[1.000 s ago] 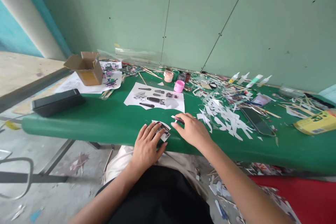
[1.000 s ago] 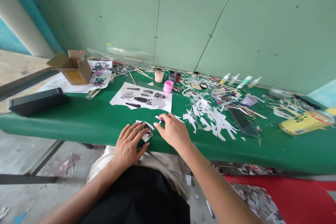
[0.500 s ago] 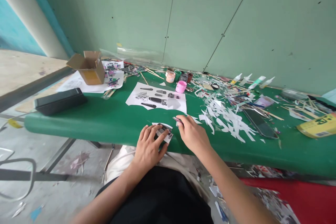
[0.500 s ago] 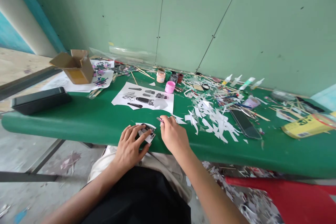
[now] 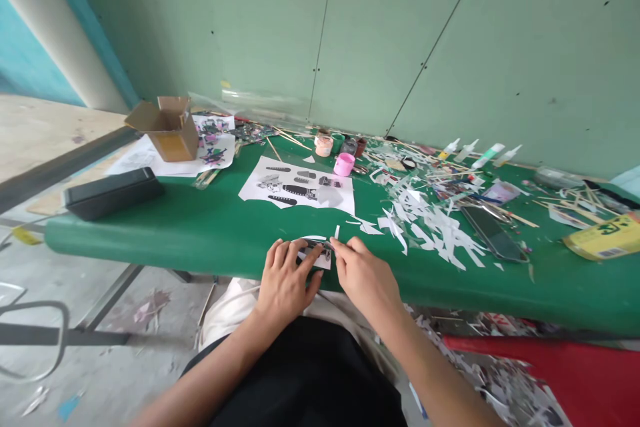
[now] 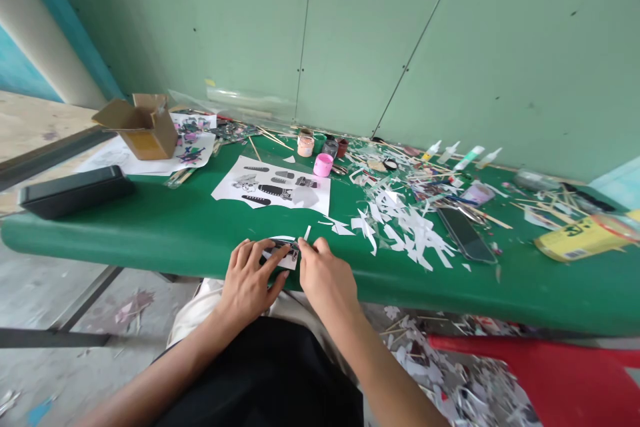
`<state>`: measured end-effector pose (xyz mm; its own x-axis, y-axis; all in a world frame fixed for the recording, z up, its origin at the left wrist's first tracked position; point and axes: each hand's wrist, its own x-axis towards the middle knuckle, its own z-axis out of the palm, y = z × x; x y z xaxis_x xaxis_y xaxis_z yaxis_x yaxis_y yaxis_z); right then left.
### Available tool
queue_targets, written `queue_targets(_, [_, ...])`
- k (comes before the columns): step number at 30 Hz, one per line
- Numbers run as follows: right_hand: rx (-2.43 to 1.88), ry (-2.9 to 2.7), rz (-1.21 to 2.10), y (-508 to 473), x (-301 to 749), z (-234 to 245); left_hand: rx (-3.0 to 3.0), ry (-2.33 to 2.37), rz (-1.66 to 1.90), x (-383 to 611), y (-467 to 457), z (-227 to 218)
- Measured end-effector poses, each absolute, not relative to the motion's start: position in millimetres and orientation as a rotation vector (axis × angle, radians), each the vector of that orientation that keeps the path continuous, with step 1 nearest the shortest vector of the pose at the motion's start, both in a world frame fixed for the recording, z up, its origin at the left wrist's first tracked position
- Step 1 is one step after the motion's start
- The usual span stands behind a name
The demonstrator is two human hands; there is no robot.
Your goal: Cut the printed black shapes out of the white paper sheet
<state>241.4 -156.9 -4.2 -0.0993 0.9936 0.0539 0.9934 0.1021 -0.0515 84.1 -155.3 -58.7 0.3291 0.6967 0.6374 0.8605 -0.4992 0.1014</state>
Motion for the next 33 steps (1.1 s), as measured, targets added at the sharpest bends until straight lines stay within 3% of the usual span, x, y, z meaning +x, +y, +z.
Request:
queue_targets(25, [-2.095, -2.594, -0.124, -160.6, 227.6, 19.4, -2.336, -1.389, -0.944, 83.3, -154.4, -59.2])
queue_targets(33, [-1.945, -2.293, 0.016, -137.3, 251.7, 7.5, -2.400, -1.364, -0.997, 79.0, -155.0, -61.1])
